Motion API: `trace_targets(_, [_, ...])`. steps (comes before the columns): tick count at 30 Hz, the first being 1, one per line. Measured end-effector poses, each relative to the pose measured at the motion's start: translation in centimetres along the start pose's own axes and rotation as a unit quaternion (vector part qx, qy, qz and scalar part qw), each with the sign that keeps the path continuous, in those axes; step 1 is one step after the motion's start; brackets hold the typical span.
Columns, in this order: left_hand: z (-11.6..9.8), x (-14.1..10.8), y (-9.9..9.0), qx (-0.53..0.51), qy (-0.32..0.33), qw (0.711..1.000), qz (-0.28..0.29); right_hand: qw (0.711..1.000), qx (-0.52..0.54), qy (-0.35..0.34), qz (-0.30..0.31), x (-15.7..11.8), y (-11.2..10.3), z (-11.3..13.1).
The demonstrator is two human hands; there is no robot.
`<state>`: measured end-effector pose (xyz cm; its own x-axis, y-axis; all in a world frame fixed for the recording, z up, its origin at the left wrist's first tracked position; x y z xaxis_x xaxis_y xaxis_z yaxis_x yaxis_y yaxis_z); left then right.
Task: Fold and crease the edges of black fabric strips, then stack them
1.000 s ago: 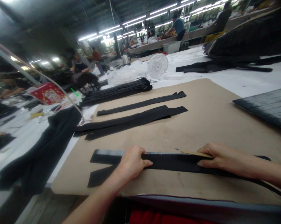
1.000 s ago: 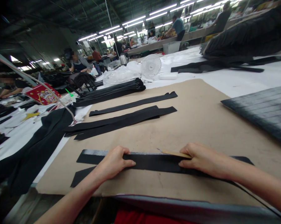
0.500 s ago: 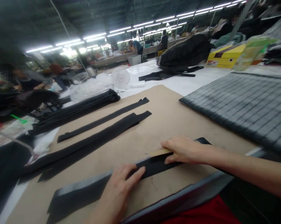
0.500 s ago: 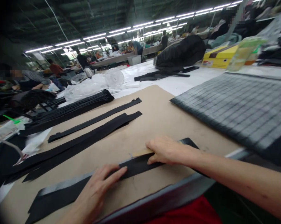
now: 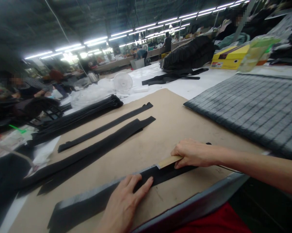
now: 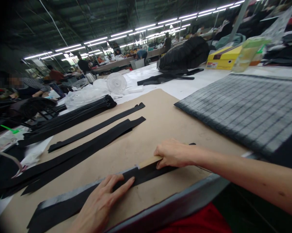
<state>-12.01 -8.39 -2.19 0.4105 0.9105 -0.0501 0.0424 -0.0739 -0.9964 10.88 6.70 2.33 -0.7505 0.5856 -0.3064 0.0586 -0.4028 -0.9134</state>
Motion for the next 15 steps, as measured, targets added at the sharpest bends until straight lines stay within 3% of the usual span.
trace_targets(10, [-0.7,0.5,-1.4,0.043,0.015,0.998,0.053,0.999,-0.036,-0.024,-0.015,-0.4,0.4,0.6])
trace_targets(15, [-1.0,0.7,-0.9,0.07,0.037,0.997,-0.008,0.996,-0.054,-0.034,-0.057,-1.1,0.4,0.5])
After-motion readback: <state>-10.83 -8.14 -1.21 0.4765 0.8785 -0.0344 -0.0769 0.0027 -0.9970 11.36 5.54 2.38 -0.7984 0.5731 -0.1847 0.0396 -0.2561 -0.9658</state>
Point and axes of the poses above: each hand's wrist, its own x-axis towards the middle knuckle, its own y-axis out of the palm, z = x × y, the point moved 3 cm from there along x, towards the middle knuckle, and after that the axes turned 4 degrees about -z, right-handed, at the moved point
